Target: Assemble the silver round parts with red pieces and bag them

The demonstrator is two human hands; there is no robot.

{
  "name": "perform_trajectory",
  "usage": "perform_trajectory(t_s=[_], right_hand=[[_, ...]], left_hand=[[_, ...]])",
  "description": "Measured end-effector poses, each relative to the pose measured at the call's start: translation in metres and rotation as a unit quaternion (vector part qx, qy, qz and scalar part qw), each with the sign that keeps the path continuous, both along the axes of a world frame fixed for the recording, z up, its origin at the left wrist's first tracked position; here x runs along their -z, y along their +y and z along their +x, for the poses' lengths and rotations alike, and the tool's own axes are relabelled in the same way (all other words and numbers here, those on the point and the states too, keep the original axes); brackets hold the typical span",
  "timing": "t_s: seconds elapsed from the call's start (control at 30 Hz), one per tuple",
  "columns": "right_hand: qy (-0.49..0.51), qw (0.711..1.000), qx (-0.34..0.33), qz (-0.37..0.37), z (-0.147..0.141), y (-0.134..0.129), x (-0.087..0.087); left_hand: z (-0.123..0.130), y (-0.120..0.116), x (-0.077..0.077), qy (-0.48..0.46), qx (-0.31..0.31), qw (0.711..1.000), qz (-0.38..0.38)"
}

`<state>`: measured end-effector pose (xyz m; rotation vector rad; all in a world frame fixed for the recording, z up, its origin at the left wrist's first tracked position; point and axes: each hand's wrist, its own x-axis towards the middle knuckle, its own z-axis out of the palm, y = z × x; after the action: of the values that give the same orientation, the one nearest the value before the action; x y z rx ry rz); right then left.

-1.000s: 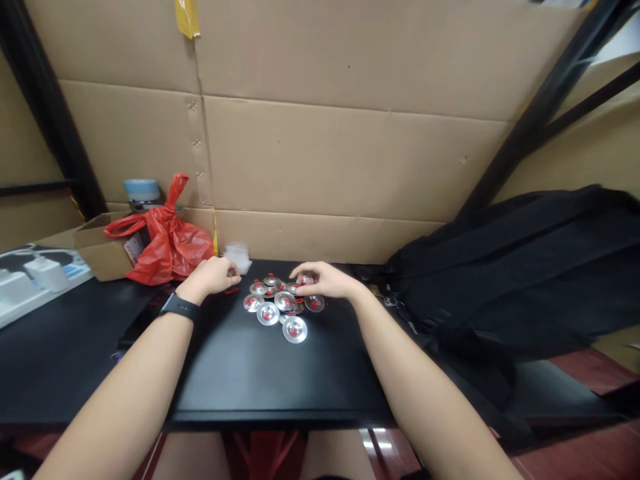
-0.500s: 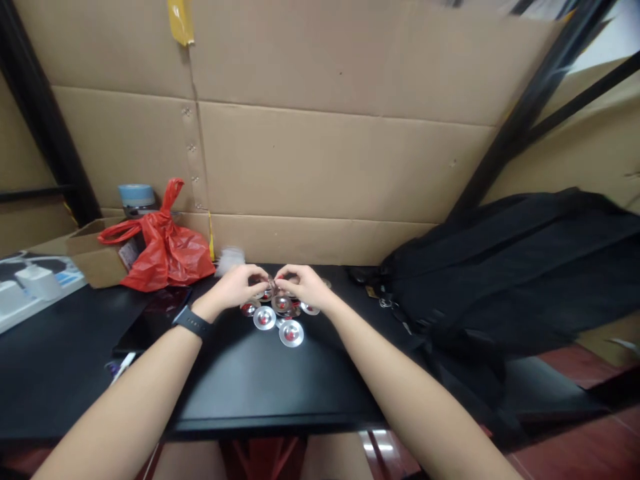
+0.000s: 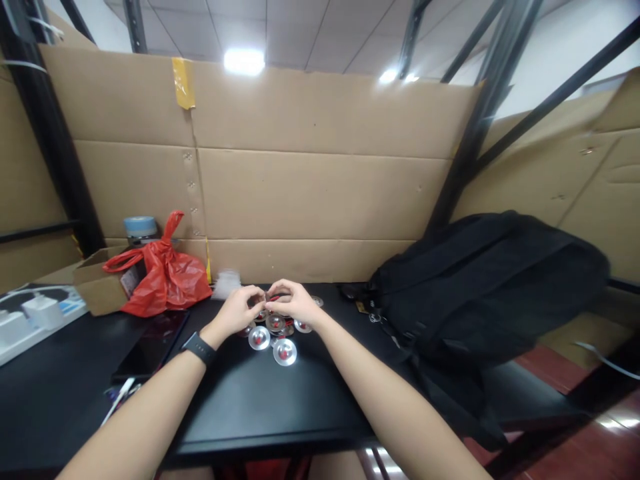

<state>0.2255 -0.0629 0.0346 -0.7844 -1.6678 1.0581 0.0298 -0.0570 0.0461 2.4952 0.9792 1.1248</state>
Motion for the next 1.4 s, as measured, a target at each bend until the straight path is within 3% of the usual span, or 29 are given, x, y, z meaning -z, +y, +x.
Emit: perform_trajectory(t_s=[0.17, 0.27, 0.33, 0.43, 0.63, 0.83, 1.0, 1.13, 1.2, 1.4], right_hand=[[-0.108, 0.982, 0.141, 0.065, 0.031, 0.020, 0.004], [-0.212, 0.935, 0.267, 0.094, 0.067, 0.030, 0.007], [-0.306, 0.902, 0.296, 0.072, 0.089, 0.035, 0.010], [-0.373, 0.878, 0.298, 0.031, 0.110, 0.038, 0.016], [-0.397, 0.874, 0.281, 0.005, 0.119, 0.043, 0.027], [-0.407, 0.874, 0.267, -0.005, 0.122, 0.044, 0.027], [-0.398, 0.882, 0.253, 0.010, 0.116, 0.042, 0.022], [-0.350, 0.920, 0.166, 0.055, 0.098, 0.039, 0.019], [-0.347, 0.925, 0.135, 0.071, 0.090, 0.036, 0.019], [-0.344, 0.914, 0.200, 0.079, 0.082, 0.027, 0.008]], left_hand=[[-0.020, 0.018, 0.002, 0.060, -0.055, 0.997, 0.006], [-0.045, 0.028, 0.002, 0.106, -0.092, 0.990, -0.027], [-0.062, 0.031, 0.001, 0.141, -0.106, 0.982, -0.068], [-0.081, 0.032, -0.001, 0.206, -0.115, 0.963, -0.133], [-0.085, 0.034, -0.002, 0.225, -0.102, 0.947, -0.204], [-0.081, 0.034, -0.003, 0.247, -0.102, 0.949, -0.168], [-0.083, 0.041, 0.005, 0.228, -0.105, 0.960, -0.124], [-0.078, 0.042, 0.009, 0.189, -0.100, 0.975, -0.064], [-0.070, 0.039, 0.008, 0.160, -0.102, 0.981, -0.038], [-0.038, 0.021, 0.000, 0.079, -0.054, 0.995, 0.002]])
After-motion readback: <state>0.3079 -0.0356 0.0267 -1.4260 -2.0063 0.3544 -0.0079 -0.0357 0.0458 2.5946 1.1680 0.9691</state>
